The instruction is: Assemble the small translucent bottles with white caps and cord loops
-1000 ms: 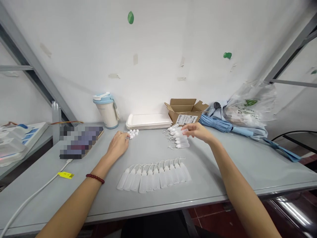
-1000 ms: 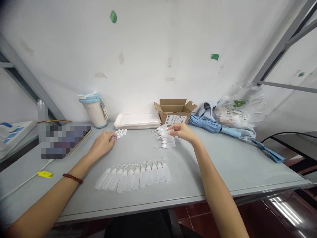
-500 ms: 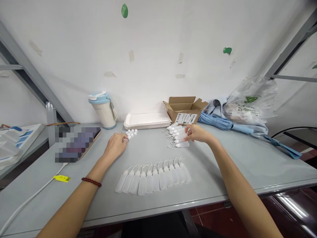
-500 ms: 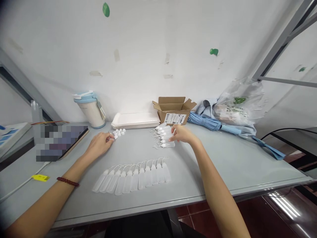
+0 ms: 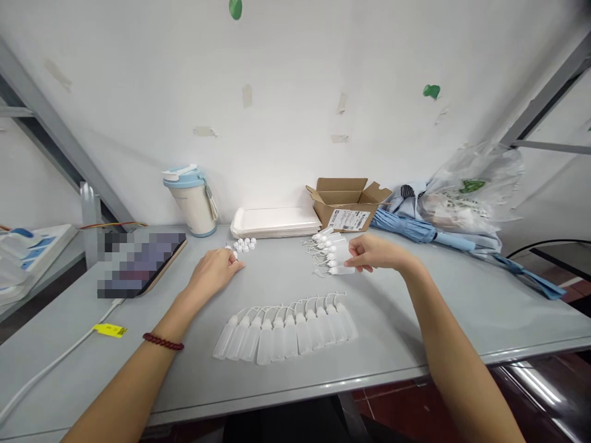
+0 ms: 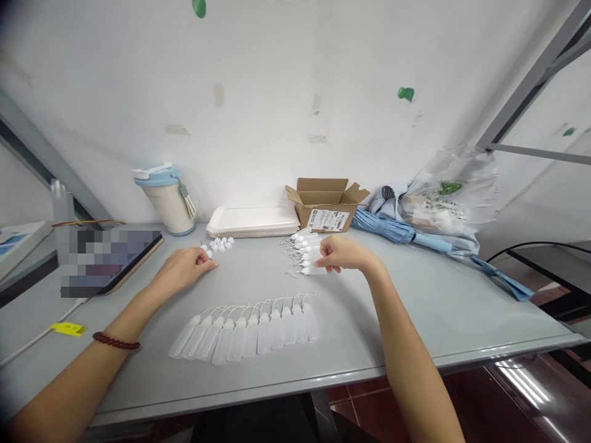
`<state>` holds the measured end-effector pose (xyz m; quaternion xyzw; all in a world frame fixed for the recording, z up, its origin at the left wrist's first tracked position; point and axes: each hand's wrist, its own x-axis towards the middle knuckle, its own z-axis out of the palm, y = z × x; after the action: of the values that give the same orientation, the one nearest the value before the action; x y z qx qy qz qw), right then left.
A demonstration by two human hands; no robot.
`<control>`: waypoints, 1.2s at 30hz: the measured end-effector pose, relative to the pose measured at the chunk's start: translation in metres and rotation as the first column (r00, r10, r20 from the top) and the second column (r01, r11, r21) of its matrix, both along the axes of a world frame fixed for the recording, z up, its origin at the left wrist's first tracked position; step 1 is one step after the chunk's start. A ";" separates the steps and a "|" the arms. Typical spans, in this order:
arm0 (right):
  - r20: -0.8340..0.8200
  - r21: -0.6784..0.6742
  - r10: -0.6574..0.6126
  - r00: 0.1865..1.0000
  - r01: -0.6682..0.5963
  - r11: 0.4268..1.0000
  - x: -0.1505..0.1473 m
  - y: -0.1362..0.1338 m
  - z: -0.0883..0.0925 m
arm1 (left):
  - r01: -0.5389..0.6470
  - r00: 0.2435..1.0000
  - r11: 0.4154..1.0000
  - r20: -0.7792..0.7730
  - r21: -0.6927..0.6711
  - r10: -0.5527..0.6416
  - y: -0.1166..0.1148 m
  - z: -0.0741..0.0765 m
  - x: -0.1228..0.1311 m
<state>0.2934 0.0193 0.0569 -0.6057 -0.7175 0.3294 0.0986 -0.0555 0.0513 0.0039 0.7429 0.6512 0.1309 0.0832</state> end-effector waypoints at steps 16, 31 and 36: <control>0.136 -0.535 0.350 0.927 -0.228 0.813 -0.045 -0.031 0.001 | 0.125 0.981 0.990 0.140 0.062 -0.132 -0.018 0.007 0.024; 0.154 -0.500 0.248 0.957 -0.141 0.854 -0.019 -0.012 -0.001 | 0.165 0.920 0.984 0.351 0.059 -0.176 -0.022 0.009 0.030; -0.165 -0.026 0.177 0.970 -0.184 0.983 -0.029 -0.018 0.008 | 0.231 0.742 0.969 0.661 -0.091 -0.115 -0.027 0.014 0.037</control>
<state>0.2647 0.0013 0.0649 -0.5112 -0.7522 0.4000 0.1137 -0.0184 0.0239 0.0178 0.6987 0.5182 0.3174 0.3776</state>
